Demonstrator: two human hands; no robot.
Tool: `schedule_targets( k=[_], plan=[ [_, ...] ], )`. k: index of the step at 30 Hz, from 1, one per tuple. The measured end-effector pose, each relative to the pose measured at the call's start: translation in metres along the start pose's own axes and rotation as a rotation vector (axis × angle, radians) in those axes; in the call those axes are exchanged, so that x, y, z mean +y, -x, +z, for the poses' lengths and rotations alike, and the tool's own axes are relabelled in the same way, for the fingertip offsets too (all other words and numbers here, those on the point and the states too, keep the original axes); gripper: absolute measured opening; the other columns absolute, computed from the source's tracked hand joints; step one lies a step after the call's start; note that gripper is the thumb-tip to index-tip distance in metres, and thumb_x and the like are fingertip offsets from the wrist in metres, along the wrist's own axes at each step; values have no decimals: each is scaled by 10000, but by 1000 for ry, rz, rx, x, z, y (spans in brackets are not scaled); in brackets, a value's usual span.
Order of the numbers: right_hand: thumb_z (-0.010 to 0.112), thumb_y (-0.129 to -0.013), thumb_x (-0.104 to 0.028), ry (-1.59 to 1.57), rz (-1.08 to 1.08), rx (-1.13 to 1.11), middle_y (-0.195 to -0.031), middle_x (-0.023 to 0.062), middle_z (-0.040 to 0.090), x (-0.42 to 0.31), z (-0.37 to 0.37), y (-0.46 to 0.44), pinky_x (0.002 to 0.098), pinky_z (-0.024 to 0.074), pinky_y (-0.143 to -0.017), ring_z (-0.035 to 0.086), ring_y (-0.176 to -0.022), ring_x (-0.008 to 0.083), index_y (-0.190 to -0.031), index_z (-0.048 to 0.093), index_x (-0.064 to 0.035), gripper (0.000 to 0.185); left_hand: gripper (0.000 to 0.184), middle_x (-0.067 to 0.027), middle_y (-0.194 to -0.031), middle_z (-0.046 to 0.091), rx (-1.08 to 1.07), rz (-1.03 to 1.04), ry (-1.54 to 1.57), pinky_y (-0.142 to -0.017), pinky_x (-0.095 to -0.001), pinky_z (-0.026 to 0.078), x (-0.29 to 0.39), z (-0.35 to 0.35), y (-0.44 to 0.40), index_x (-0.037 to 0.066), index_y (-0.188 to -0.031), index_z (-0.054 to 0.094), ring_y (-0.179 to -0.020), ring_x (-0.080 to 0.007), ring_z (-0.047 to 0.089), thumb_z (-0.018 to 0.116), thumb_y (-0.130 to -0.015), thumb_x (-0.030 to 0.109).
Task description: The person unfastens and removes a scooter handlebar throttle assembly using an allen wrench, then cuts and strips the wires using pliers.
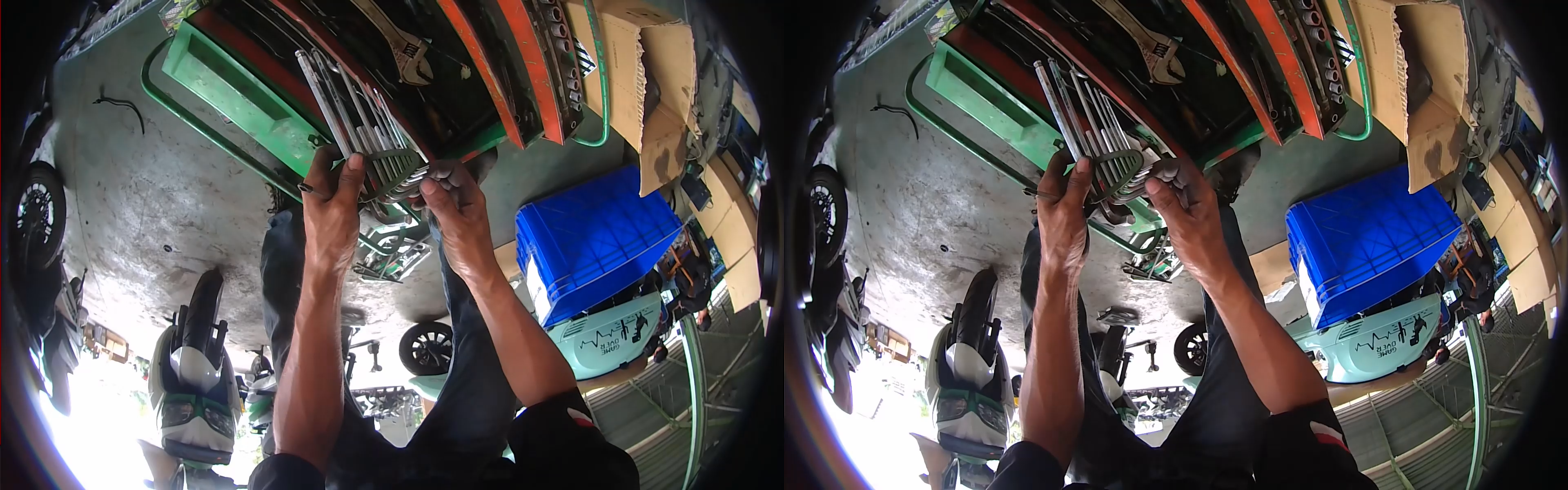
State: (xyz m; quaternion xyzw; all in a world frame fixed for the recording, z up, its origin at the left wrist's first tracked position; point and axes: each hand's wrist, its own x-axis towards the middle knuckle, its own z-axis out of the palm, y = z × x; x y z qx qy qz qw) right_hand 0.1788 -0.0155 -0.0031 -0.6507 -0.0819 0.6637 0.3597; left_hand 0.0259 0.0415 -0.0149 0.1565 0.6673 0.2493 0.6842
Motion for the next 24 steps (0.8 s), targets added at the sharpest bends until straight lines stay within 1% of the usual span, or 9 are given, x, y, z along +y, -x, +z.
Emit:
schedule_targets(
  k=[3,7,9,13,16,19,21,22,24],
  plan=[
    [626,-945,-174,-119,70,-30,-1009,54,612,4,-1,-5,283,476,-812,596,-890,116,-1098,553,-31,222,291,-72,-880,644,9,9,-4,-723,-245,431,2,1,0,-43,-1071,536,-798,-96,532,596,-975,225],
    [622,-941,-145,-139,83,2,-1017,52,605,4,6,-5,278,461,-839,581,-912,108,-1099,551,-26,210,283,-73,-881,651,3,12,24,-718,-246,433,3,2,1,-39,-1072,536,-800,-94,537,597,-974,220],
    [612,-940,-120,134,-57,10,-1028,56,601,4,9,0,269,448,-859,567,-931,104,-1101,550,-19,200,277,-76,-889,657,-5,23,-1,-713,-244,434,5,2,2,-36,-1078,539,-797,-89,540,597,-974,215],
    [617,-945,-138,72,-74,44,-1014,57,604,-7,19,7,256,435,-873,559,-950,104,-1106,550,-12,215,276,-79,-891,664,-6,45,-7,-704,-240,438,5,4,3,-33,-1079,541,-787,-84,542,597,-975,216],
    [622,-950,-165,55,-42,64,-996,59,607,-6,19,7,266,464,-863,575,-940,112,-1115,550,-9,239,276,-86,-897,673,-14,31,-6,-702,-239,450,8,5,4,-35,-1077,540,-791,-83,557,602,-973,213],
    [624,-952,-176,127,-25,149,-982,63,613,7,16,2,270,508,-820,592,-921,116,-1134,546,0,265,280,-92,-899,678,-5,35,-24,-703,-245,464,9,6,4,-37,-1077,540,-799,-88,574,611,-968,211],
    [652,-932,-172,146,-152,232,-917,68,587,11,20,1,276,492,-675,583,-796,123,-1027,568,14,225,285,-95,-907,680,-20,51,-43,-709,-249,469,7,5,5,-43,-1083,538,-806,-91,583,613,-966,206],
    [652,-932,-172,146,-151,233,-917,68,587,11,24,3,276,492,-675,583,-796,123,-1027,568,14,225,285,-95,-907,680,-20,50,-43,-709,-249,469,6,6,5,-43,-1083,538,-806,-91,583,613,-966,206],
    [668,-895,-118,171,-234,311,-962,92,580,9,28,11,318,496,-712,588,-860,176,-964,563,5,176,301,-94,-910,679,-1,35,1,-695,-240,460,4,7,3,-51,-1095,541,-789,-89,576,612,-967,212]
  ],
)
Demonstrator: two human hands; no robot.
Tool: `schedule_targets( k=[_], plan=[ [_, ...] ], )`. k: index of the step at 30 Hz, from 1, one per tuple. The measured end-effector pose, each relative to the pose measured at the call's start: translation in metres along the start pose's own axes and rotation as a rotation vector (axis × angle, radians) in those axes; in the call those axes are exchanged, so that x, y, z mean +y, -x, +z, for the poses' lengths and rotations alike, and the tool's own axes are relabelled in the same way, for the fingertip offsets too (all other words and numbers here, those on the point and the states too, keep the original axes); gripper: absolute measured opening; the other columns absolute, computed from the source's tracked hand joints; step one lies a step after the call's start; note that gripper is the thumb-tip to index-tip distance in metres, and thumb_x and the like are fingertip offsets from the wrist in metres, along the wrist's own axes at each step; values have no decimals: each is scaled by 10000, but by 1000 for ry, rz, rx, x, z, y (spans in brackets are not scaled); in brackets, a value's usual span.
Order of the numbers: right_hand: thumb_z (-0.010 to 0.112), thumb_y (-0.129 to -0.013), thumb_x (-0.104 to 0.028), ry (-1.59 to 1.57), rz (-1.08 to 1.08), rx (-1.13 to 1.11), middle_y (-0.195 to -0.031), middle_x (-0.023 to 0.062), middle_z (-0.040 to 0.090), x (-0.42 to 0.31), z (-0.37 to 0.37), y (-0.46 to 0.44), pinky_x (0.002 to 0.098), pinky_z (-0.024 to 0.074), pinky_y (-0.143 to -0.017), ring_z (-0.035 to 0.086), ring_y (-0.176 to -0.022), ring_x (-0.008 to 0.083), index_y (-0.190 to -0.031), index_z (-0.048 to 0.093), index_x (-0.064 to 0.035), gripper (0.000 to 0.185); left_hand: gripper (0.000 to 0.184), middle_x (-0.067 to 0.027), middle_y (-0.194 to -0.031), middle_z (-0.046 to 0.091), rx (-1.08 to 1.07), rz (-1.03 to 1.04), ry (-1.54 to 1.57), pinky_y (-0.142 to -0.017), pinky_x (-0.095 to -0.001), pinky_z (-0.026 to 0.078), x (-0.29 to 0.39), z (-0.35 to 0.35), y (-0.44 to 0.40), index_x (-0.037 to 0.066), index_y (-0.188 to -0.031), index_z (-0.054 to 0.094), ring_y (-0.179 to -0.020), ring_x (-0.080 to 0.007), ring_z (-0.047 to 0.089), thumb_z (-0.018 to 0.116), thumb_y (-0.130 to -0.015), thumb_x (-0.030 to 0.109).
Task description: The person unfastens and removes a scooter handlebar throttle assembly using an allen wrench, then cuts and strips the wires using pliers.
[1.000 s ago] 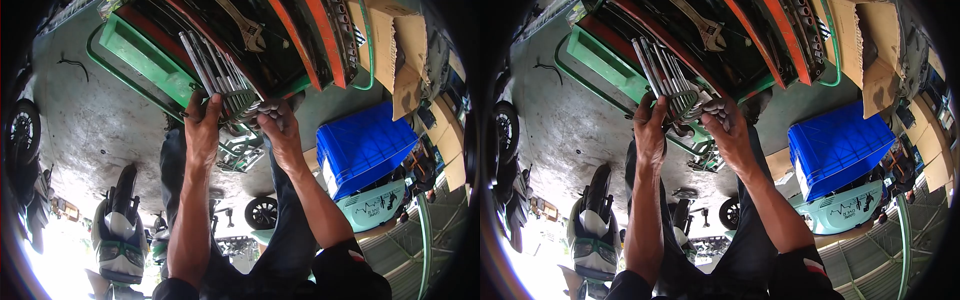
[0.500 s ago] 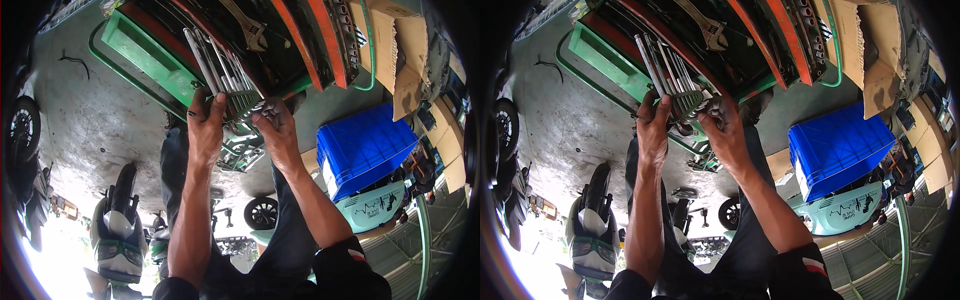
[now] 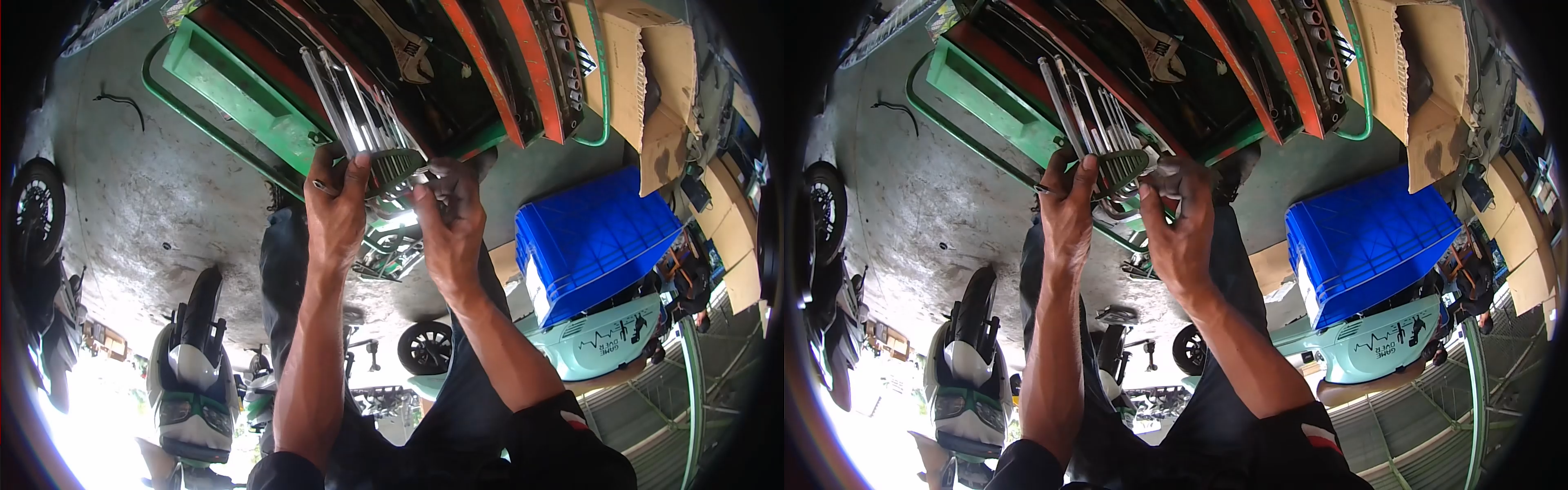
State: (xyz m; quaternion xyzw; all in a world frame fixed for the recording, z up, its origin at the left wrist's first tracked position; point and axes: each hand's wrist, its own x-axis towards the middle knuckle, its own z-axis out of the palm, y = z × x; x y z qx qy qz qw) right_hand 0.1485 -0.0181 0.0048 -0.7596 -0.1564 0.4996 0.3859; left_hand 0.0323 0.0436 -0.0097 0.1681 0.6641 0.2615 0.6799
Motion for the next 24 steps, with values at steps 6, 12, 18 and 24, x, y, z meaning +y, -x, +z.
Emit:
schedule_targets(
  k=[6,12,18,24],
  plan=[
    [666,-734,19,272,-362,-140,-1102,163,594,-15,-31,23,429,477,-876,550,-1084,327,-807,490,-37,199,354,-74,-899,662,36,-35,-61,-672,-224,439,1,1,-3,-68,-1142,540,-756,-85,545,616,-964,229],
    [579,-804,-49,405,-526,-493,-760,62,678,-79,-64,59,441,481,-853,652,-900,285,-832,481,-90,109,372,-60,-911,656,110,-56,-69,-677,-224,435,-6,4,-12,-69,-1157,537,-780,-88,538,620,-962,236],
    [593,-824,-47,205,-378,-478,-757,105,649,-72,-72,88,401,513,-767,633,-793,264,-801,479,-49,116,351,-158,-1107,652,-70,-58,77,-706,-247,502,8,25,-9,-41,-1248,502,-898,-138,629,573,-957,142],
    [604,-873,-90,161,-148,-431,-751,131,623,-64,-97,94,355,512,-742,619,-791,258,-819,481,-26,149,366,-203,-1177,610,134,64,-115,-445,-274,533,-4,5,-13,38,-1342,477,-722,-182,668,483,-984,113]
  ],
)
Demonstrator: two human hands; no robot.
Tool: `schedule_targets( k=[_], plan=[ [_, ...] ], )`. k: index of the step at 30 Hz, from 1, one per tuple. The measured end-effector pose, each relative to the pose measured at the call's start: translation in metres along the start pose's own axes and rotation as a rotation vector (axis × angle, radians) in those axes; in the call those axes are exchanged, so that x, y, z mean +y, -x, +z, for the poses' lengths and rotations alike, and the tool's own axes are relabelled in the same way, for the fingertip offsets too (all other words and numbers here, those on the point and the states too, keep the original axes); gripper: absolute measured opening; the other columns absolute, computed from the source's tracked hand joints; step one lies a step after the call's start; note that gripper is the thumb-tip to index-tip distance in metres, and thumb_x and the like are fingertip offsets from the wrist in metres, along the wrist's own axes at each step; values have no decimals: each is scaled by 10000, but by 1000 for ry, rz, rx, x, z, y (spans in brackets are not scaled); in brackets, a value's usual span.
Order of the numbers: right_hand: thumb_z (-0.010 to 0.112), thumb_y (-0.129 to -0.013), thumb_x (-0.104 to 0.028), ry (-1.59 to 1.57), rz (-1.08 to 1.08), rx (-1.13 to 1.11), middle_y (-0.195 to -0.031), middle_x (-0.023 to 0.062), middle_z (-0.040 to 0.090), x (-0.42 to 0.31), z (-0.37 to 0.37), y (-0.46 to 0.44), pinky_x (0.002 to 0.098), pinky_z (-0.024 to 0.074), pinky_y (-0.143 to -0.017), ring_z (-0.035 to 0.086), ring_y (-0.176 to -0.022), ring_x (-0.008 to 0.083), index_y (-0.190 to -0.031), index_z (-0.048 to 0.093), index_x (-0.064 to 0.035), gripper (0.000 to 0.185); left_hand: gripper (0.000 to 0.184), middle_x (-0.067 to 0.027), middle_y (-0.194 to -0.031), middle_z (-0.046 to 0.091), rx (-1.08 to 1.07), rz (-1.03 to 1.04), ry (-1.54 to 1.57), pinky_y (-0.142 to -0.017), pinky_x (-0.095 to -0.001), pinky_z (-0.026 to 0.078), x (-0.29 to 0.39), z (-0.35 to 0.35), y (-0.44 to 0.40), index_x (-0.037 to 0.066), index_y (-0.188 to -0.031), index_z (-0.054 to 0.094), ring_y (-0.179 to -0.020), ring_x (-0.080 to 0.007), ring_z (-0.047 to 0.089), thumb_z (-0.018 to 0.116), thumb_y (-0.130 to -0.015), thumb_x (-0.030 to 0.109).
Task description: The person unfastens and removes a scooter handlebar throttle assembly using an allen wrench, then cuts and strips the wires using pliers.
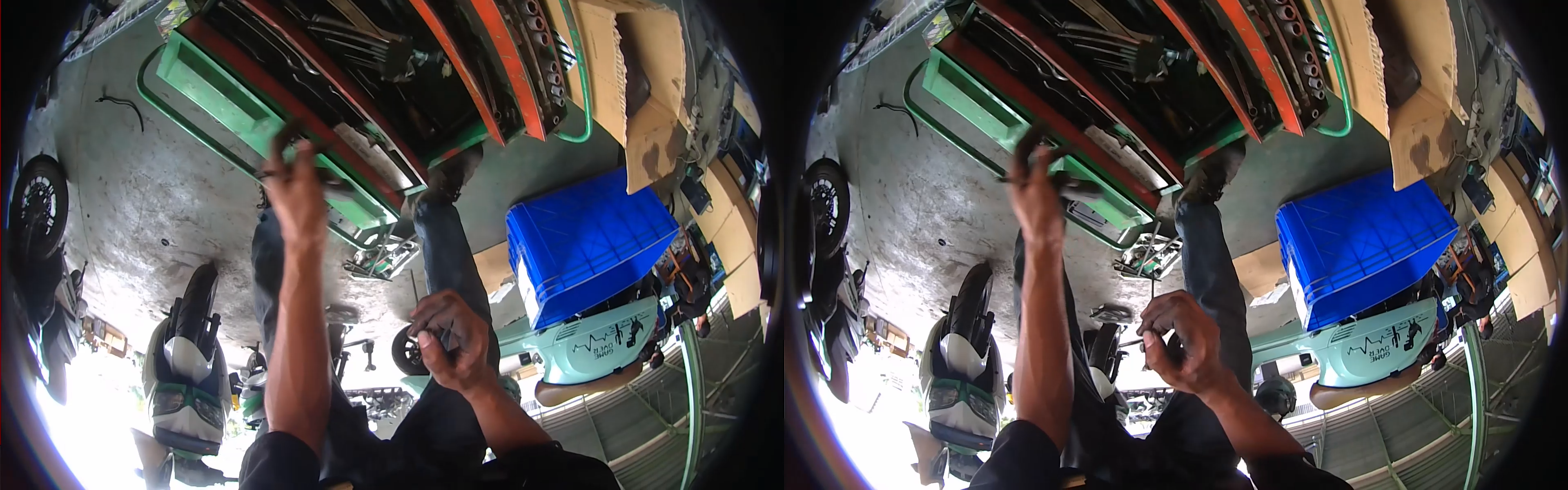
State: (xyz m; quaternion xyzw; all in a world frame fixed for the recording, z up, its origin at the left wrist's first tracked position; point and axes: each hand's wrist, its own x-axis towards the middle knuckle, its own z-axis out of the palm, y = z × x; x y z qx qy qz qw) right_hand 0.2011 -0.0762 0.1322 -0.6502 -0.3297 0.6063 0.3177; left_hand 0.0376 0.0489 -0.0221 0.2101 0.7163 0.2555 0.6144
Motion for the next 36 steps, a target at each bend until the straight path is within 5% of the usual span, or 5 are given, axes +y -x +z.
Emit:
schedule_targets(
  k=[4,8,21,24,36],
  plan=[
    [601,-894,-131,-19,75,8,-742,124,612,-7,-18,20,360,501,-741,609,-790,248,-815,481,-29,176,376,-211,-1031,636,497,269,-12,-430,-320,493,-20,-54,-4,3,-1319,425,-610,-214,625,500,-966,111],
    [630,-859,-84,-38,104,37,-785,108,604,-18,-26,43,326,486,-685,616,-751,221,-820,529,-20,126,267,-126,-934,641,84,-435,100,-469,-273,452,-46,-82,6,8,-1157,552,-591,-186,599,565,-920,128],
    [630,-896,-172,34,315,33,-809,82,621,-73,-8,106,292,470,-684,595,-728,180,-856,563,-16,174,468,-122,-821,647,-297,-140,-17,-541,-346,465,48,37,76,-10,-1343,453,-586,-150,549,586,-925,154],
    [607,-918,-220,159,328,92,-789,61,602,-110,-9,123,287,444,-645,565,-704,160,-863,561,-27,206,402,-298,-859,650,-361,16,-200,-703,-481,495,81,40,103,-41,-1214,522,-802,-414,669,561,-915,225],
    [575,-969,-271,516,-37,69,-674,28,474,-89,-109,192,321,381,-574,440,-598,147,-788,498,-27,313,379,-237,-1014,676,293,-19,-791,-875,-500,492,86,-280,298,49,-1092,643,-988,-422,633,608,-864,349]
  ],
)
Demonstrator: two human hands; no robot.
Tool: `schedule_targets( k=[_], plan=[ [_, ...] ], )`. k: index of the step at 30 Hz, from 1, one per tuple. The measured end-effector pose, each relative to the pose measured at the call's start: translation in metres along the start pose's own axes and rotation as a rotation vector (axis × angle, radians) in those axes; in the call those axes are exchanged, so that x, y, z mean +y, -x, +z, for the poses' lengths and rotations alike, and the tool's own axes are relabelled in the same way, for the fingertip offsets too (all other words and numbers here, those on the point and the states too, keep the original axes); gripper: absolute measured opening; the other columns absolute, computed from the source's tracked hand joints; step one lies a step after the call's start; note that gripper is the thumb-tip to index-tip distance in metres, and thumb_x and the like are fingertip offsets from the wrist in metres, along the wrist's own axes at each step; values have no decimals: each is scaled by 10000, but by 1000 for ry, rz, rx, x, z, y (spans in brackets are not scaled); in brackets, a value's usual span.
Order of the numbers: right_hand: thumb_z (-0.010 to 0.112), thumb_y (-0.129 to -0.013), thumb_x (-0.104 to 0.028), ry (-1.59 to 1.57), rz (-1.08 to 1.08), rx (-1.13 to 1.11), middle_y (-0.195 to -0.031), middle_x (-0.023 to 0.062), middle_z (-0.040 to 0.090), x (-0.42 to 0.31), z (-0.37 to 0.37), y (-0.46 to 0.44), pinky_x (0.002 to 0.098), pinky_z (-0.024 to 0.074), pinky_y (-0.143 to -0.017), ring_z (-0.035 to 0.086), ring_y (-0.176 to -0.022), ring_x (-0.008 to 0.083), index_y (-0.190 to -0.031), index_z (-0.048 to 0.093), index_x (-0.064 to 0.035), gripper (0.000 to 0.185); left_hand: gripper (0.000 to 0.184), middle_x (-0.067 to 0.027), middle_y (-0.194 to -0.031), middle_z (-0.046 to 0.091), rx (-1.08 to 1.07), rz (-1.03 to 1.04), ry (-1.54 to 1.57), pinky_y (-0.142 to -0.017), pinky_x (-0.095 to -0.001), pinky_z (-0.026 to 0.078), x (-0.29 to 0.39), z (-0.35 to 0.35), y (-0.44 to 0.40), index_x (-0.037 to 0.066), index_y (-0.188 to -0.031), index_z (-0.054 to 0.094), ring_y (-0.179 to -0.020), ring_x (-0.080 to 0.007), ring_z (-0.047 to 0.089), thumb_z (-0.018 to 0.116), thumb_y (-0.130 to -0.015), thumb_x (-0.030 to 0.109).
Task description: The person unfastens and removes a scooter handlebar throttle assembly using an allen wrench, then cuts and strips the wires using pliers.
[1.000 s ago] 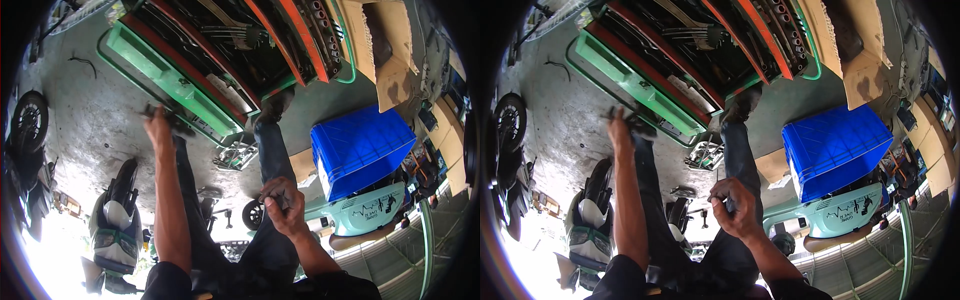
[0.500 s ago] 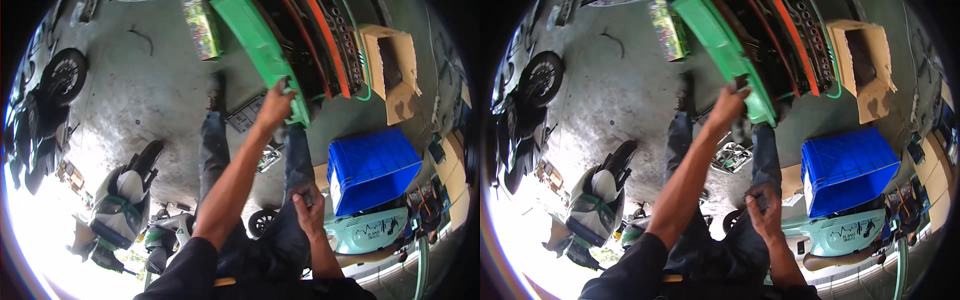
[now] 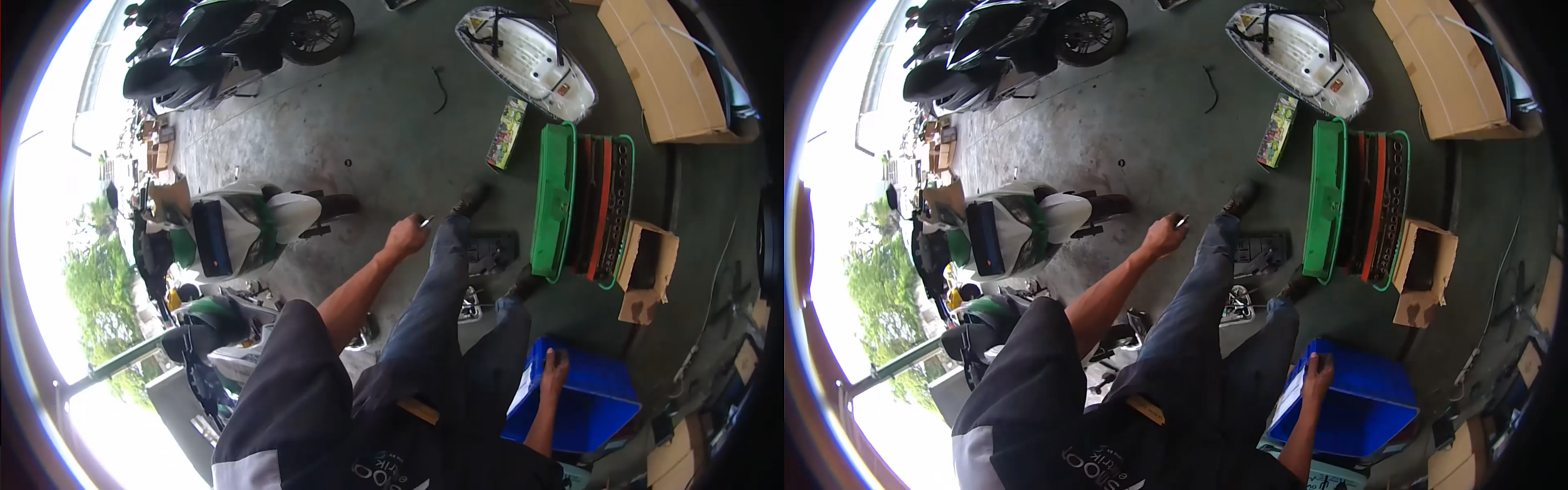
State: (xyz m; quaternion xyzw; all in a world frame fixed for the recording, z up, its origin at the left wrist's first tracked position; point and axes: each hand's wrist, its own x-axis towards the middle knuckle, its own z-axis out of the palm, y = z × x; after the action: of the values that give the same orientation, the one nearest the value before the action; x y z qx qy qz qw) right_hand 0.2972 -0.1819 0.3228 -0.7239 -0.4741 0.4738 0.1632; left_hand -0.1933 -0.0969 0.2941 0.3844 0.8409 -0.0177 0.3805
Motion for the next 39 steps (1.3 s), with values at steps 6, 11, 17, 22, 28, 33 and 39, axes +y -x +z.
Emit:
schedule_targets(
  k=[6,11,17,22,28,33,39],
  plan=[
    [599,-926,-301,-292,736,-61,-585,21,508,127,-128,34,345,477,-449,515,-461,157,-757,516,-107,270,377,-218,-948,699,180,-606,275,-808,-457,540,-177,43,210,0,-1020,667,-899,-372,686,578,-873,336],
    [576,-928,-306,-228,783,-84,-573,-3,475,114,-202,36,321,440,-446,478,-450,147,-773,506,-136,241,346,-158,-867,723,-195,-866,615,-681,-395,580,-193,165,396,-9,-939,701,-775,-278,723,600,-848,309],
    [572,-931,-271,-185,365,-132,-639,9,514,-41,-119,30,343,442,-477,507,-519,161,-828,553,-101,200,519,-277,-1166,628,-83,-919,937,-924,-422,498,-232,312,470,-57,-1100,656,-1154,-384,590,684,-796,363],
    [579,-924,-189,-113,17,-403,-769,59,562,-101,32,0,337,450,-565,535,-644,190,-1006,592,21,226,403,-270,-987,688,153,-1167,1451,-848,-423,537,-284,152,440,-70,-977,687,-955,-364,686,646,-845,309],
    [609,-922,-203,193,13,-615,-657,37,512,-247,274,115,333,461,-500,507,-524,166,-898,540,-37,181,320,-168,-807,712,656,-865,1533,-610,-344,548,-469,66,416,-42,-1051,615,-640,-219,693,515,-971,251],
    [622,-921,-238,365,-241,-900,-651,28,508,-319,447,262,294,470,-503,519,-531,126,-849,527,-38,233,491,-269,-1116,642,761,-728,1410,-962,-410,456,-570,33,454,-35,-1277,513,-1120,-373,602,445,-1001,364],
    [607,-918,-217,614,-404,-1098,-636,59,548,-373,582,320,313,479,-506,544,-534,155,-837,533,-6,238,566,-220,-986,686,690,-1061,1455,-855,-421,495,-617,46,484,-26,-1263,520,-959,-344,662,389,-1002,459]
  ],
)
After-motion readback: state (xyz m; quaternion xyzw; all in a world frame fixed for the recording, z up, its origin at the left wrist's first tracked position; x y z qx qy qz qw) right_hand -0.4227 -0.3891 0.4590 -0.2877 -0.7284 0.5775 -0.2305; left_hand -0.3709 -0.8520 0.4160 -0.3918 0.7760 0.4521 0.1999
